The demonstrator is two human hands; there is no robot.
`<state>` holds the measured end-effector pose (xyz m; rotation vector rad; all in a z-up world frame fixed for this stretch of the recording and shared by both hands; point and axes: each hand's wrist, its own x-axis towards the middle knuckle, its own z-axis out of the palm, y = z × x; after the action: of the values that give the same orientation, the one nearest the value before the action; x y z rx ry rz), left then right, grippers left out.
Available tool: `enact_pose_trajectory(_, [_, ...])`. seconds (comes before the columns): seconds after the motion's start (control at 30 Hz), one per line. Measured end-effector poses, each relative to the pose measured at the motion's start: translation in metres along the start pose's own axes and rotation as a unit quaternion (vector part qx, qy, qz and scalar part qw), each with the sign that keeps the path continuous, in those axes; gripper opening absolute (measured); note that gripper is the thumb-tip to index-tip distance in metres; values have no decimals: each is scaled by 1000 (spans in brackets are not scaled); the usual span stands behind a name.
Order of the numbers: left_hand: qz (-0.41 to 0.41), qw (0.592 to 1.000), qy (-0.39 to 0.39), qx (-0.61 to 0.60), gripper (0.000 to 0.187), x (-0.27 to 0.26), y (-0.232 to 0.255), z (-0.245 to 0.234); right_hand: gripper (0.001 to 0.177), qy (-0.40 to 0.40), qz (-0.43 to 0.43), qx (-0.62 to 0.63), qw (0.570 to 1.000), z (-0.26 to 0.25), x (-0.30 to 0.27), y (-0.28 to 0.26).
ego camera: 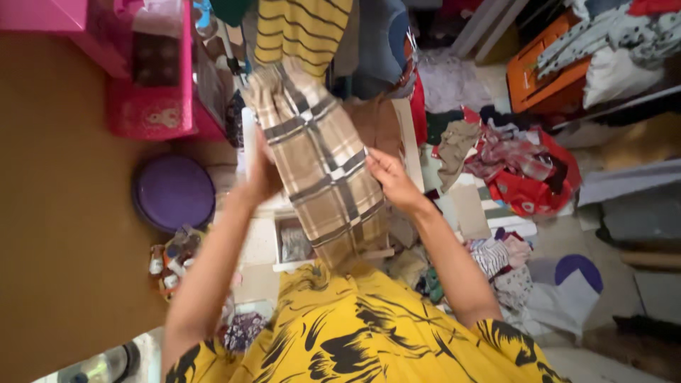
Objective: The person folds clothes by hand, including a pair of patterned shorts, a white garment, a dark brown garment, and a beige garment, and places them into an open white drawer.
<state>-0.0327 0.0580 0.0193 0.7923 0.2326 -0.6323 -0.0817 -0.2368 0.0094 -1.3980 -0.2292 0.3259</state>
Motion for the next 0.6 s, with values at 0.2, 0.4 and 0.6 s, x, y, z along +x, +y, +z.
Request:
enact_pose_trajectory(0.2, [-81, 992, -49, 83, 65, -6, -71, -32, 35, 98, 44, -180, 978, -26, -8, 34])
enact_pose_trajectory(0.4, [-24, 911, 66, 406, 47, -23, -30, -8, 35, 104, 47, 26, 993, -26, 4, 35])
enact_pose_trajectory(0.6, [183, 871, 82, 449, 44, -14, 30, 19, 10, 84, -9, 11, 996, -15, 55, -11])
